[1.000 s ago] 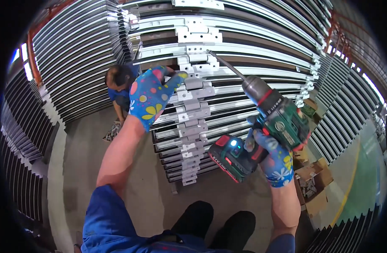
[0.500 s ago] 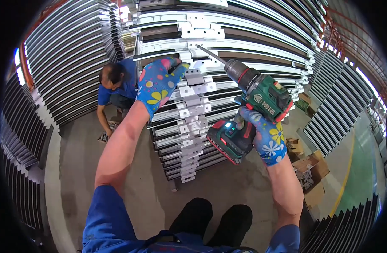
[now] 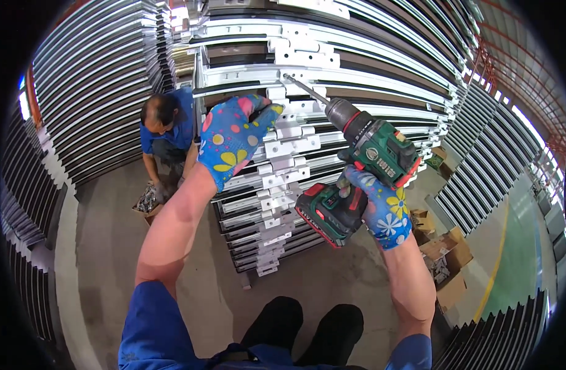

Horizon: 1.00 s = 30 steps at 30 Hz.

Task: Use a power drill to fasten screws into white metal slats stacked on a rack.

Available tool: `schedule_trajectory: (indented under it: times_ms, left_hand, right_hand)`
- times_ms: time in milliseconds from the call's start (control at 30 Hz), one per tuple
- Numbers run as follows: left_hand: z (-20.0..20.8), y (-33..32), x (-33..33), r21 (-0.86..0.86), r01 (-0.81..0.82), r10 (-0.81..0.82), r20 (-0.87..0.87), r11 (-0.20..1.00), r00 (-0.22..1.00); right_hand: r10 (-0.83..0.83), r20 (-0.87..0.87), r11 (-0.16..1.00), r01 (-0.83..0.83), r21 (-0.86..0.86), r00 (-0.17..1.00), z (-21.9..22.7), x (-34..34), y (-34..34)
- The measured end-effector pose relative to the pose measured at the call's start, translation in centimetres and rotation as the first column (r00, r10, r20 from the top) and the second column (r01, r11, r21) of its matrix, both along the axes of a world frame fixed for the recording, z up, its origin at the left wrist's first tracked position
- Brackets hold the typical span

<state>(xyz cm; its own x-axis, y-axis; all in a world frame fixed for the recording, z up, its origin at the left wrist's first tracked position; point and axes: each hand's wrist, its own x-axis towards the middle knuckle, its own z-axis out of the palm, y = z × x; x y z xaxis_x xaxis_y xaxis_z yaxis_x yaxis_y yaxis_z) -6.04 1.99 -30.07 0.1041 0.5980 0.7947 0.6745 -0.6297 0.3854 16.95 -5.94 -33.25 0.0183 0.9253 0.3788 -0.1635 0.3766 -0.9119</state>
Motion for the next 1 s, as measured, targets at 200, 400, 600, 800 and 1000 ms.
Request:
schedule_trajectory:
  times_ms: [200,400,600,800,1000]
  left_hand:
    - [-0.5,0.2,0.4,0.12,-0.008,0.014,-0.043,0.993,0.999]
    - [-0.7,0.7,0.0,0.207,0.0,0.024,-0.114,0.978,0.993]
    - [-1.1,0.8,0.5,0.292,0.02,-0.008,-0.042,0.956,0.999]
    - [-1.2,0.8,0.2,0.254,0.046,-0.042,-0.021,0.966,0.999]
    - [-1.2,0.8,0.2,0.201,0.066,-0.066,-0.008,0.977,0.998]
  right_hand:
    - [-0.082,0.129,0.997,0.083,0.001,0.988,1.0,0.0,-0.6]
    - [-0.215,0.382,0.976,0.181,0.122,0.899,4.5,-0.8,-2.3]
    - [-0.44,0.719,0.898,0.242,0.368,0.537,7.1,-0.9,-3.8]
    - [-0.447,0.693,0.894,0.271,0.355,0.566,7.3,-1.8,-4.1]
    - [-0.348,0.693,0.931,0.32,0.176,0.631,8.6,-2.3,-4.3]
